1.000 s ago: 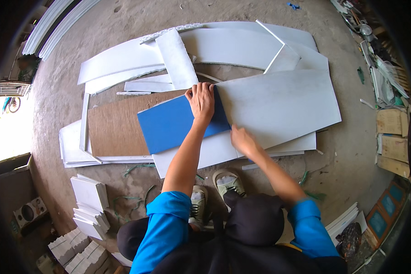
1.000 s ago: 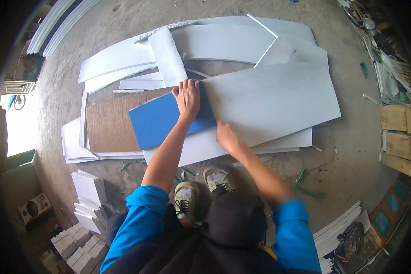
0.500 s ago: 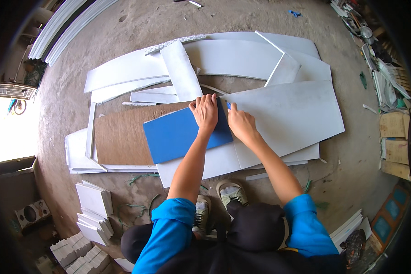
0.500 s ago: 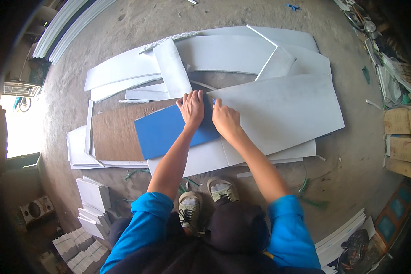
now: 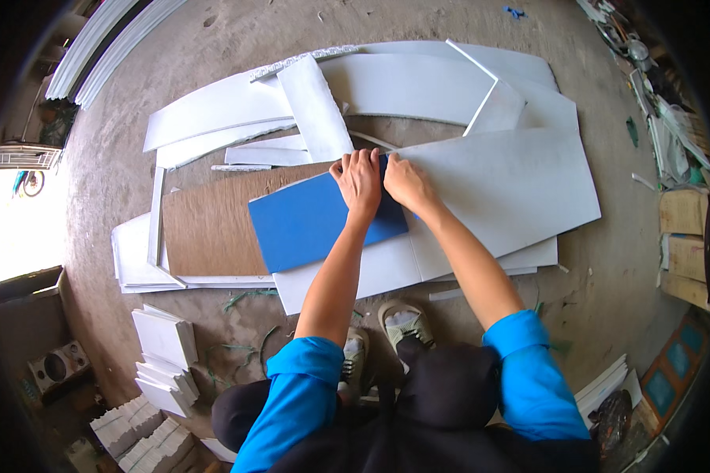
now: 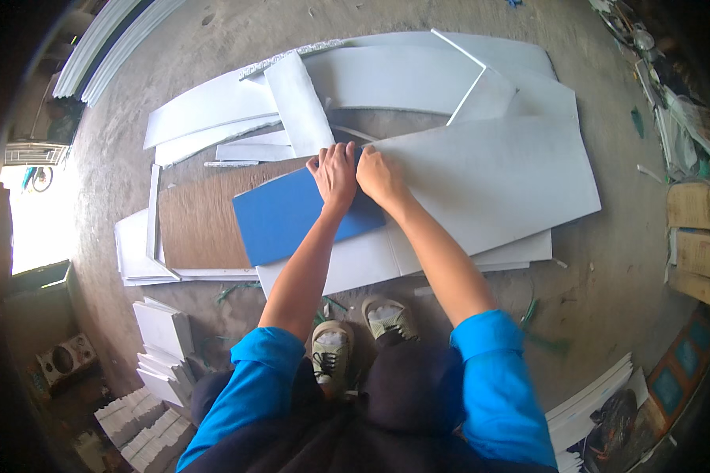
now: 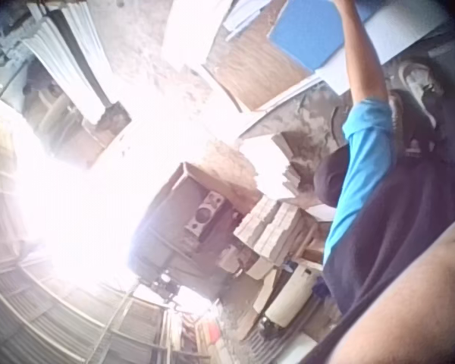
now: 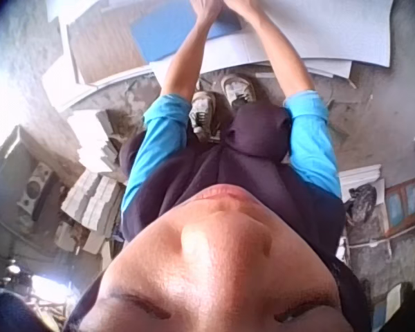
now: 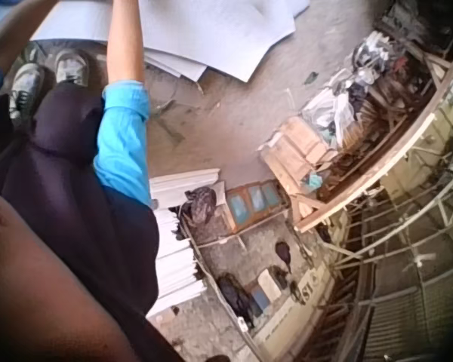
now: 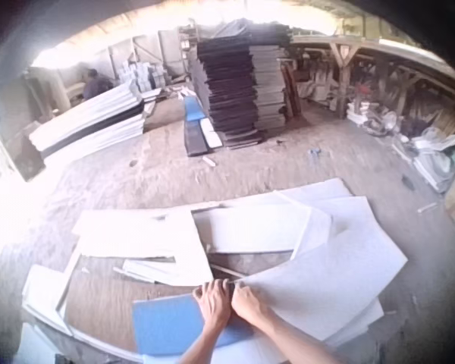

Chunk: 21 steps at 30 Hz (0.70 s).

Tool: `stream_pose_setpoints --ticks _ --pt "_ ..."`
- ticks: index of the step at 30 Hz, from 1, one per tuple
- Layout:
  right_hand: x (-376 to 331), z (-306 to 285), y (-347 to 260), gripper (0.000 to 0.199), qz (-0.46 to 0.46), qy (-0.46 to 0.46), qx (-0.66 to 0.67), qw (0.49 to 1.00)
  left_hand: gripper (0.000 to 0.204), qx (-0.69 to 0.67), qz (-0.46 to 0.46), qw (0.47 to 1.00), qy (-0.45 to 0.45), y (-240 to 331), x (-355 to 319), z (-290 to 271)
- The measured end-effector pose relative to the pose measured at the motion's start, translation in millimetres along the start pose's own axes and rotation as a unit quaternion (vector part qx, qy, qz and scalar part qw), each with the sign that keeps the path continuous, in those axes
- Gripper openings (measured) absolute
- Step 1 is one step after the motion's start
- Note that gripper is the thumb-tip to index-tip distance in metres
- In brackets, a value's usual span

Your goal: The person uses a utility knife to cut a white foam sheet, using a blue rectangular template as a guide. They repeatedly align the template, score the foam, and snap off the cut pieces, stacking the finished white rectangles on the floor.

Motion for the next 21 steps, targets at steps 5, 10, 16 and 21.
stream_pose_setpoints --ticks 5,10,16,21 --pt "-33 11 3 0.019 0.054 -0.119 0.032 0.991 0.026 0.007 -0.007 1.000 0.018 -5 -2 -3" --pt "-86 10 20 0.022 0.084 -0.188 0.067 0.976 0.029 0.016 -0.040 0.998 -0.048 0 -2 3" --pt "-154 14 27 0.020 0.068 -0.227 0.052 0.970 0.031 0.012 -0.036 0.999 -0.028 -8 -2 4" --pt "-152 -8 27 0.022 0.044 -0.277 0.043 0.959 0.032 0.030 -0.053 0.996 -0.066 -5 0 9"
Point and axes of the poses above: each hand's wrist, its own x-axis towards the middle knuckle, its own z-axis out of the palm, y = z × x, the point moved 8 cm from there along x, towards the middle knuckle, and after that the axes turned 8 degrees about y, right-handed, at the moved point
